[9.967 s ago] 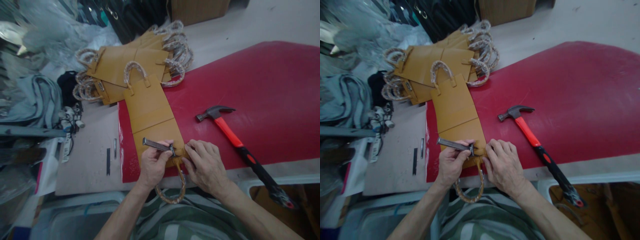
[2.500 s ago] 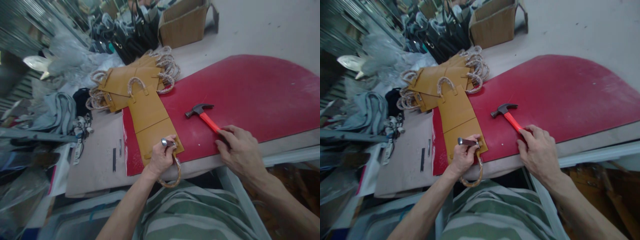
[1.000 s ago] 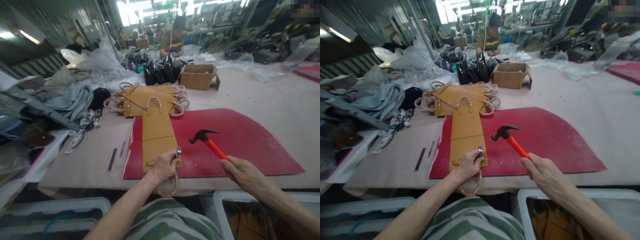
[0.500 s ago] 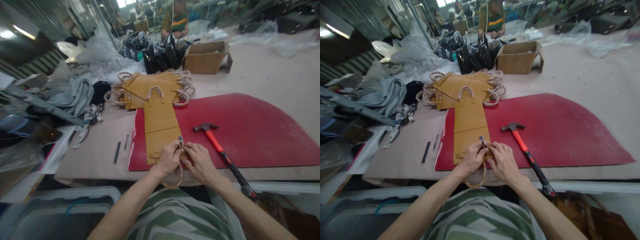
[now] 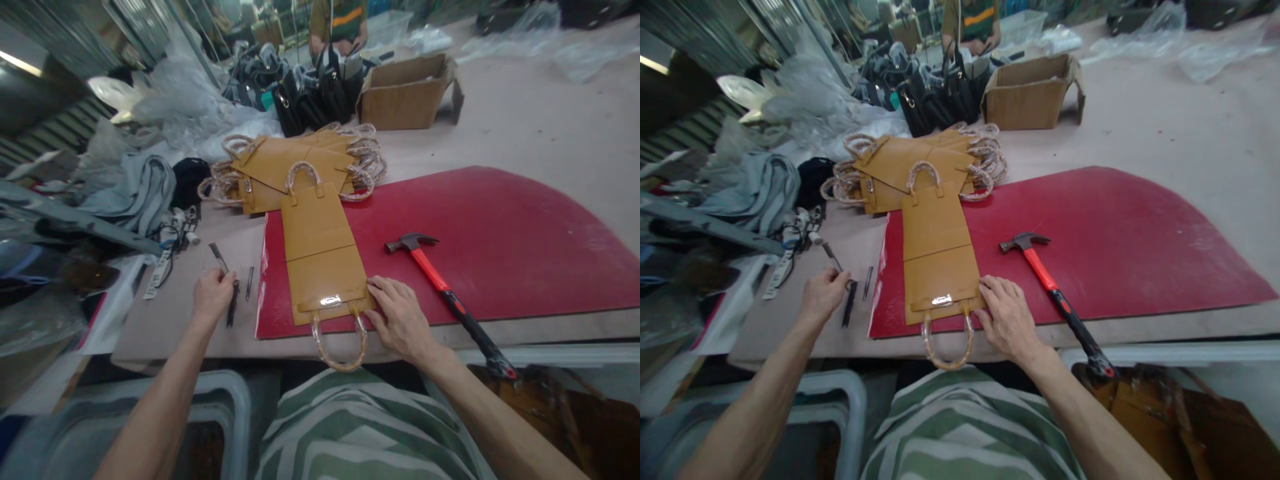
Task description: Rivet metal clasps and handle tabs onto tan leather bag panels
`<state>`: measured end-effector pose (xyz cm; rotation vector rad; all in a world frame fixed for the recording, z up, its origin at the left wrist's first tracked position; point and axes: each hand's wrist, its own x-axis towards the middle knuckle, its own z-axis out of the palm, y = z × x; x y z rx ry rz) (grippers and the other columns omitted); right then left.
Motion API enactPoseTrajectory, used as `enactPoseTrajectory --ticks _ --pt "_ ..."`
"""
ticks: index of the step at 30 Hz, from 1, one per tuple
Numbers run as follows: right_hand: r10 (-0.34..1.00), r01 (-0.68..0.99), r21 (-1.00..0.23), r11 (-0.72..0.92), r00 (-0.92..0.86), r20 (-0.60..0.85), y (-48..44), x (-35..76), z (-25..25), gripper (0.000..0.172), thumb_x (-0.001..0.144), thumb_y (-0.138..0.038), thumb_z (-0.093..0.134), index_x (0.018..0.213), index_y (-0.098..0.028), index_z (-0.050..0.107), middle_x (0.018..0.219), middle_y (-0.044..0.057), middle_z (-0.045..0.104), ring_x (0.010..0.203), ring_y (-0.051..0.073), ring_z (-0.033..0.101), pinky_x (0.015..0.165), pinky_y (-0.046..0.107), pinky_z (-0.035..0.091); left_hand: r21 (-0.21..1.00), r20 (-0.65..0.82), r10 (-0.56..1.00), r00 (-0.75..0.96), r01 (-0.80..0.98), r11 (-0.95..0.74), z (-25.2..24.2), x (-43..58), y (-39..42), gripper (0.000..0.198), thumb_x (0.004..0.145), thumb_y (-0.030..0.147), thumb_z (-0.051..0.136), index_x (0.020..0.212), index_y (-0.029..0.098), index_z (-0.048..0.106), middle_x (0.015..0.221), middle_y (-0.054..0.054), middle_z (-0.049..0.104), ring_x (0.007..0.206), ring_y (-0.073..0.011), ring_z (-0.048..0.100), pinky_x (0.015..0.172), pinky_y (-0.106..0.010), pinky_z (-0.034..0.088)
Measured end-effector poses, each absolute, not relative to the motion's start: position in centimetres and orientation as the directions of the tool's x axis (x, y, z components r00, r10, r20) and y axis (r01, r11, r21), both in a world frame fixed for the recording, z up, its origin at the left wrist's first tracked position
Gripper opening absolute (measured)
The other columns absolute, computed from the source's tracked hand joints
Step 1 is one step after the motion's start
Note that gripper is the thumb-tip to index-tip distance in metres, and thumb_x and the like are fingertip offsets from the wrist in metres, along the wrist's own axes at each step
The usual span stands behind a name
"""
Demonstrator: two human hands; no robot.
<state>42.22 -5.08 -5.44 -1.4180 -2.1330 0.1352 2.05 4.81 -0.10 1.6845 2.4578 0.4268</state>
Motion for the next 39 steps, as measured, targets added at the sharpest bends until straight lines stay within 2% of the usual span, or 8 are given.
enactPoseTrajectory --ticks 3,9,13,17,22,28,32,39 --pt "0.864 0.816 -0.37 0.444 -0.282 0.416 -5.0 42.3 -5.7 0.037 0.094 -0.027 0.058 0.128 -0.012 0.059 0.133 0.018 0.063 0.122 0.034 0.055 0.103 0.051 0.044 0.045 -0.022 0.896 -0.443 0.895 0.443 -1.0 -2.0 5.0 0.027 0.087 0.033 0.054 0.081 0.014 0.071 0.088 -0.021 0.074 0.091 -0.0373 0.071 0.073 -0.039 0.051" --pt "0.856 0.802 -0.385 0.456 -0.276 0.438 -4.8 42.6 -6.3 0.038 0.096 -0.031 0.059 0.13 -0.015 0.057 0.132 0.017 0.063 0.122 0.033 0.056 0.102 0.052 0.046 0.031 -0.019 0.907 -0.42 0.907 0.42 -3.4 -2.8 3.3 0.03 0.088 0.024 0.052 0.104 0.008 0.072 0.109 -0.025 0.072 0.104 -0.0381 0.068 0.086 -0.044 0.053" --pt "0.845 0.788 -0.377 0.487 -0.315 0.432 -4.3 42.4 -6.2 0.035 0.097 -0.025 0.054 0.131 -0.018 0.058 0.138 0.016 0.058 0.123 0.032 0.054 0.1 0.051 0.046 0.158 0.29 0.956 -0.044 0.987 -0.002 -3.2 2.4 1.1 0.027 0.094 0.018 0.047 0.111 0.012 0.067 0.118 -0.018 0.068 0.114 -0.0305 0.062 0.101 -0.042 0.05" --pt "0.83 0.782 -0.326 0.532 -0.404 0.384 -3.6 41.5 -4.7 0.027 0.099 -0.018 0.047 0.12 -0.018 0.063 0.127 0.015 0.062 0.113 0.028 0.056 0.096 0.044 0.046 0.212 0.247 0.862 0.442 0.844 -0.493 -2.0 10.4 -1.7 0.02 0.098 0.011 0.047 0.103 0.019 0.065 0.113 -0.01 0.067 0.105 -0.0223 0.062 0.093 -0.035 0.052" --pt "0.779 0.773 -0.133 0.62 -0.587 0.219 -2.4 40.8 -2.4 0.021 0.097 -0.015 0.051 0.114 -0.017 0.064 0.104 0.011 0.066 0.089 0.025 0.053 0.081 0.038 0.042 -0.049 0.04 0.768 0.639 0.769 -0.637 -0.6 16.0 -3.2 0.017 0.093 0.006 0.051 0.103 0.015 0.06 0.098 -0.009 0.061 0.089 -0.0259 0.058 0.076 -0.038 0.05" --pt "0.633 0.641 0.01 0.768 -0.76 0.149 -0.9 40.5 -2.0 0.017 0.091 -0.007 0.053 0.102 -0.016 0.063 0.093 0.009 0.062 0.08 0.023 0.05 0.075 0.035 0.039 -0.258 0.026 0.663 0.748 0.646 -0.718 0.0 16.9 -3.0 0.012 0.095 0.007 0.047 0.096 0.012 0.058 0.086 -0.009 0.055 0.077 -0.0252 0.055 0.062 -0.035 0.043" --pt "0.623 0.631 -0.018 0.776 -0.762 0.176 -0.6 40.7 -2.2 0.015 0.09 -0.007 0.053 0.091 -0.018 0.063 0.088 0.008 0.061 0.076 0.022 0.048 0.071 0.034 0.039 -0.217 0.051 0.633 0.772 0.627 -0.748 -0.6 16.0 -2.4 0.015 0.097 0.009 0.045 0.093 0.012 0.059 0.086 -0.011 0.058 0.077 -0.0261 0.057 0.063 -0.036 0.044" --pt "0.604 0.595 -0.122 0.794 -0.754 0.257 -1.1 42.5 -2.9 0.023 0.087 -0.003 0.05 0.086 -0.019 0.066 0.105 0.009 0.068 0.085 0.02 0.051 0.076 0.032 0.045 0.085 0.307 0.463 0.831 0.461 -0.884 -3.9 10.9 -1.4 0.031 0.103 0.011 0.036 0.097 0.014 0.067 0.102 -0.012 0.066 0.098 -0.0221 0.061 0.088 -0.035 0.052"
